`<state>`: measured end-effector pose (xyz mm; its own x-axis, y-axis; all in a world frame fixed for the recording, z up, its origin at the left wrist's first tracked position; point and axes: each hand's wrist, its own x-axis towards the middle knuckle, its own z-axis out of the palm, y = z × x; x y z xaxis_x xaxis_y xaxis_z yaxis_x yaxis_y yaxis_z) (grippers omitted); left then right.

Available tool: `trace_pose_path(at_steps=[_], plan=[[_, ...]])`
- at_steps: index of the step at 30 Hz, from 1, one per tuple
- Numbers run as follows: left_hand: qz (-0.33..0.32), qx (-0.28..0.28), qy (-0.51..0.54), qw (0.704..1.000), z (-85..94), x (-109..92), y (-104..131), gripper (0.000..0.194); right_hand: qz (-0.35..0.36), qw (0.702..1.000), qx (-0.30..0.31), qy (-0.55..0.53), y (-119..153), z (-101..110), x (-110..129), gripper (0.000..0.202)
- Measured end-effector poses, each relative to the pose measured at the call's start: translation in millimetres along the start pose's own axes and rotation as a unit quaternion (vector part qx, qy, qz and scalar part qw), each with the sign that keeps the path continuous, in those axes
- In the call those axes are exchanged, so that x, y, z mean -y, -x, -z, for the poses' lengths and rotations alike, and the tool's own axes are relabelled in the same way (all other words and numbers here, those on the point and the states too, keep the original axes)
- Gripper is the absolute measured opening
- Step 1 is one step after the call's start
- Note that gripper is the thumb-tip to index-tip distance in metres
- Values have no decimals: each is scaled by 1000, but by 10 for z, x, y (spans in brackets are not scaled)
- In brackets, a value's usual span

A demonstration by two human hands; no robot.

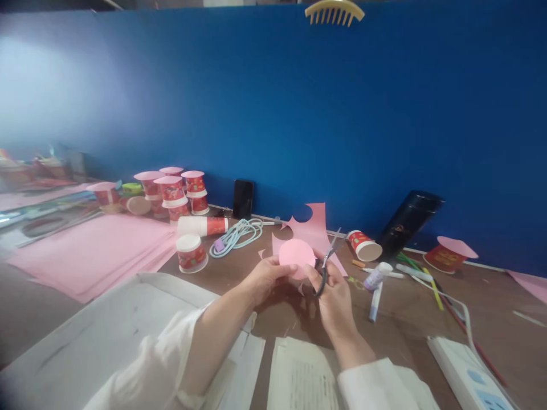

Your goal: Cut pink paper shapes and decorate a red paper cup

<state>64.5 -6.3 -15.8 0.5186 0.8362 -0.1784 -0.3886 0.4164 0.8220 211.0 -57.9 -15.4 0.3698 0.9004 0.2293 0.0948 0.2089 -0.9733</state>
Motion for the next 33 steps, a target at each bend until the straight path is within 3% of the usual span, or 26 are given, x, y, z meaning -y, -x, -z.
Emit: trace_pose_path(at_steps=[7, 15, 21, 29, 33], plan=[[20, -5, -23, 1000, -38, 36, 8, 43, -48, 993, -15, -107, -34, -13, -125, 74], [-18, -33, 70, 997, -108, 69, -17, 46, -53, 991, 13, -121, 69, -161, -106, 70], [-47, -58, 148, 986, -156, 53, 8, 31, -53, 993, 15, -102, 95, -237, -109, 64], [-52, -75, 159, 983, -211, 104, 20, 28, -51, 995, 6, -91, 85, -248, -83, 73], [-60, -99, 172, 978, -154, 84, -41, 29, -88, 989, 38, -115, 115, -247, -60, 70]])
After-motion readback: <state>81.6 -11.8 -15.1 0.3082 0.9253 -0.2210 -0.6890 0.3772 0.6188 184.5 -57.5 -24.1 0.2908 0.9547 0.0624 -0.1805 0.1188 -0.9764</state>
